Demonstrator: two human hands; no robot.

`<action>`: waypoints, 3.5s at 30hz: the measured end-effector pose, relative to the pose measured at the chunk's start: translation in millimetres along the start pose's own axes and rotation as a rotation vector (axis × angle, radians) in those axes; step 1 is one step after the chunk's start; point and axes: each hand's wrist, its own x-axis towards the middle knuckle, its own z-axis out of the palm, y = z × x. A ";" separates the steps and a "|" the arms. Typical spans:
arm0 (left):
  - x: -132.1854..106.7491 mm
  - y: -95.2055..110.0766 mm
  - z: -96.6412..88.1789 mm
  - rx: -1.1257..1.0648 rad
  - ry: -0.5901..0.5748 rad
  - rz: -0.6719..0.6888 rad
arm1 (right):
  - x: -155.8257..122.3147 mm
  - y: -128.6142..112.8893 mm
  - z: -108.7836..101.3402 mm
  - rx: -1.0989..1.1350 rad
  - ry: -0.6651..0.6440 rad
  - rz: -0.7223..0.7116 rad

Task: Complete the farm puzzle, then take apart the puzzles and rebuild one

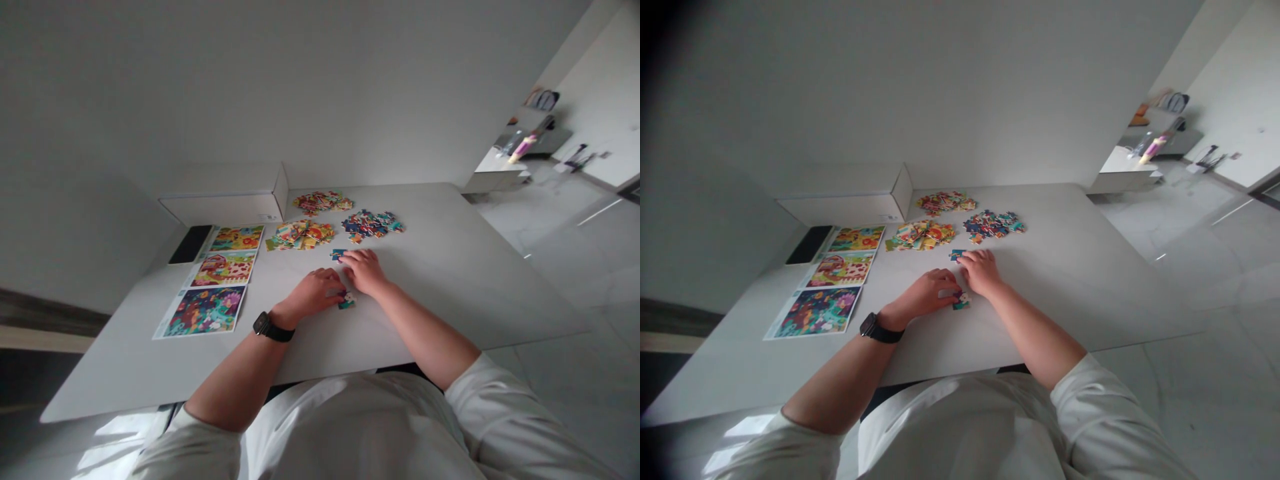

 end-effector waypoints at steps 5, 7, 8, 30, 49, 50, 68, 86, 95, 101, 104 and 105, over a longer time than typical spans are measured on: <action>2.0 2.2 1.2 -0.006 0.002 0.007 | 0.0 2.4 1.7 0.020 0.008 -0.006; 2.1 0.6 1.5 0.007 0.037 -0.015 | 0.0 3.0 3.1 0.029 0.005 -0.004; 1.8 -1.0 1.5 0.016 0.065 -0.031 | 0.1 3.1 3.8 0.031 0.005 -0.002; 25.5 -57.5 1.6 0.204 0.172 -0.088 | -0.4 8.4 3.8 0.030 -0.050 -0.008; 18.0 -51.9 6.5 0.261 0.088 -0.100 | 21.6 84.9 -66.6 0.279 0.462 0.270; 17.9 -52.3 5.9 0.266 0.104 -0.101 | 24.3 92.7 -74.1 0.247 0.465 0.303; 14.5 -53.3 0.8 0.230 0.156 -0.138 | 69.2 114.3 -51.2 -0.094 0.040 0.620; 15.2 -44.9 0.4 0.190 0.091 -0.127 | 69.3 117.5 -38.5 -0.083 0.090 0.576; 14.9 -45.9 0.6 0.185 0.085 -0.117 | 56.4 140.0 -49.2 0.044 0.083 0.570; 15.2 -47.8 1.9 0.194 0.088 -0.118 | 40.8 160.0 -47.2 0.237 0.152 0.585; 14.8 -49.4 2.6 0.191 0.080 -0.131 | 38.4 163.9 -42.8 0.313 0.164 0.590; 14.6 -49.8 2.8 0.187 0.073 -0.134 | 38.5 164.5 -41.7 0.327 0.167 0.593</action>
